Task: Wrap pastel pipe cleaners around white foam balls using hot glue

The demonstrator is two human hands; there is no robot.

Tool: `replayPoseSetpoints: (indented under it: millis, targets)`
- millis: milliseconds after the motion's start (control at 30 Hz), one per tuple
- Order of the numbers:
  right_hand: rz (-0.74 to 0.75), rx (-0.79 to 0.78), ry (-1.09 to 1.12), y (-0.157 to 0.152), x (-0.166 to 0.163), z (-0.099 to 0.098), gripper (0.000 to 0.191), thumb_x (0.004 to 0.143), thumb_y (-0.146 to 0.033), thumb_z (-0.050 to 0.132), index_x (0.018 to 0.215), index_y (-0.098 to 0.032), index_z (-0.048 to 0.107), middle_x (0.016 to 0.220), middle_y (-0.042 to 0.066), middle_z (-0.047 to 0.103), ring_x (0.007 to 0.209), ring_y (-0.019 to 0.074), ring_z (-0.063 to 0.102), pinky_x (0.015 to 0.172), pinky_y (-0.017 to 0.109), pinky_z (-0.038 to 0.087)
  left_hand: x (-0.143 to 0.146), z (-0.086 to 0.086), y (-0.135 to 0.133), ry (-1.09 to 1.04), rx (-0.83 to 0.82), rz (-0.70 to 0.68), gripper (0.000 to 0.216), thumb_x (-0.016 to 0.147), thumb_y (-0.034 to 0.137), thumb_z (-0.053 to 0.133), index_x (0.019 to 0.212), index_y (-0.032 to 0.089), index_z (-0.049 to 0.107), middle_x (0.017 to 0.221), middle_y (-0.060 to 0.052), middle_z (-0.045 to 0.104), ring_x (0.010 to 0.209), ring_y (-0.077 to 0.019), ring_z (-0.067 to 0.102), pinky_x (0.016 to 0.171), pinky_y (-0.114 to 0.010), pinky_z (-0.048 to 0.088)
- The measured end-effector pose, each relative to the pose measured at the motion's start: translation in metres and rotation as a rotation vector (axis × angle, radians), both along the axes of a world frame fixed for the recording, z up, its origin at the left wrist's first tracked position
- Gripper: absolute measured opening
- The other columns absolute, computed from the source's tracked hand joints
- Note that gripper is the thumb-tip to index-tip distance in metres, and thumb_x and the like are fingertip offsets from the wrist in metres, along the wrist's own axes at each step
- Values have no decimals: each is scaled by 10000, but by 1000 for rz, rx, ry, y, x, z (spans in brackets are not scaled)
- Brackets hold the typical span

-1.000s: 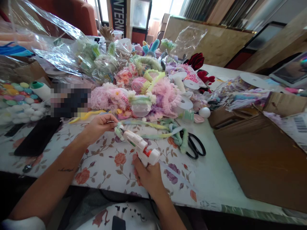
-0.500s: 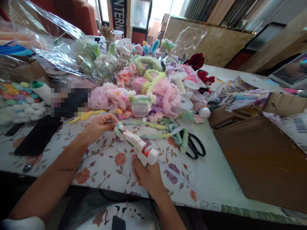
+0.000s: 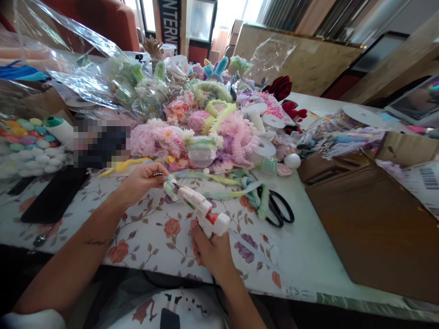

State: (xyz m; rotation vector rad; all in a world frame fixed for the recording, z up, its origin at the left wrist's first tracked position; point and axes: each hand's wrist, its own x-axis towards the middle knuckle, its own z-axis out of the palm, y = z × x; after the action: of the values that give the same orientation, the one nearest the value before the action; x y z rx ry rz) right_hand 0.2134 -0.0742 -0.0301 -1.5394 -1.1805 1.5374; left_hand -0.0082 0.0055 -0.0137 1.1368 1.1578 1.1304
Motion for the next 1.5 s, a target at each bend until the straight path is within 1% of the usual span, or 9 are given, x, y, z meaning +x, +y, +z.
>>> replayPoseSetpoints:
  millis: [233, 433, 633, 800, 900, 1067, 1300, 1433, 1500]
  targets:
    - [-32, -27, -10, 1, -2, 8, 376, 766, -570, 635, 745, -196, 601, 440, -28, 542, 286, 114, 448, 275, 221, 327, -1, 1, -1, -21, 5, -7, 223, 665, 307, 755, 724, 138, 622, 654, 2, 603, 616, -111, 542, 617, -242, 468]
    - [5, 71, 99, 10, 2, 8, 411, 715, -518, 696, 928, -168, 668, 468, -29, 565, 368, 145, 514, 344, 245, 411, -2, -1, 1, -111, -30, -21, 275, 643, 334, 795, 727, 141, 617, 666, 3, 614, 610, -106, 554, 615, -240, 478]
    - [20, 80, 150, 16, 31, 10, 390, 718, -500, 680, 895, -153, 699, 579, 21, 658, 347, 106, 459, 340, 236, 358, -5, 2, 0, -249, -72, -6, 362, 579, 376, 848, 736, 145, 617, 703, -1, 627, 632, -105, 580, 629, -237, 497]
    - [-302, 217, -119, 20, 108, 21, 331, 707, -462, 698, 844, -161, 700, 550, 34, 647, 339, 118, 423, 313, 248, 264, -2, 2, -1, -268, -96, 7, 390, 537, 374, 873, 725, 145, 620, 717, -9, 643, 648, -112, 600, 649, -246, 510]
    - [-522, 293, -403, 30, 166, 19, 289, 677, -441, 712, 770, -169, 688, 614, 64, 672, 419, 161, 509, 413, 302, 411, 1, 1, -2, -227, -107, 33, 398, 517, 381, 880, 718, 154, 623, 691, -2, 638, 627, -111, 593, 625, -238, 508]
    - [-592, 277, -808, 52, 230, 1, 264, 700, -443, 639, 687, -179, 626, 628, 93, 655, 674, 267, 653, 652, 370, 483, 6, 1, -3, -166, -120, 20, 402, 512, 416, 873, 708, 172, 620, 668, 9, 635, 608, -114, 589, 602, -234, 514]
    - [-480, 230, -955, 85, 234, -2, 254, 749, -436, 598, 670, -194, 584, 675, 124, 655, 773, 291, 666, 721, 369, 464, 8, -4, -1, -115, -75, 29, 407, 536, 441, 865, 715, 170, 619, 683, -12, 636, 624, -130, 587, 623, -260, 537]
    - [-410, 199, -1056, 69, 228, 11, 250, 745, -443, 611, 698, -198, 600, 723, 173, 665, 834, 367, 660, 736, 437, 456, 7, -7, 0, -132, -48, 33, 388, 565, 431, 850, 738, 166, 624, 707, -3, 636, 650, -125, 594, 658, -257, 535]
    - [-366, 157, -1243, 50, 219, 15, 270, 740, -462, 622, 657, -206, 598, 750, 221, 667, 805, 410, 646, 684, 471, 440, 8, -6, -1, -135, -26, 39, 372, 595, 428, 832, 756, 163, 626, 724, -2, 642, 664, -127, 604, 676, -266, 536]
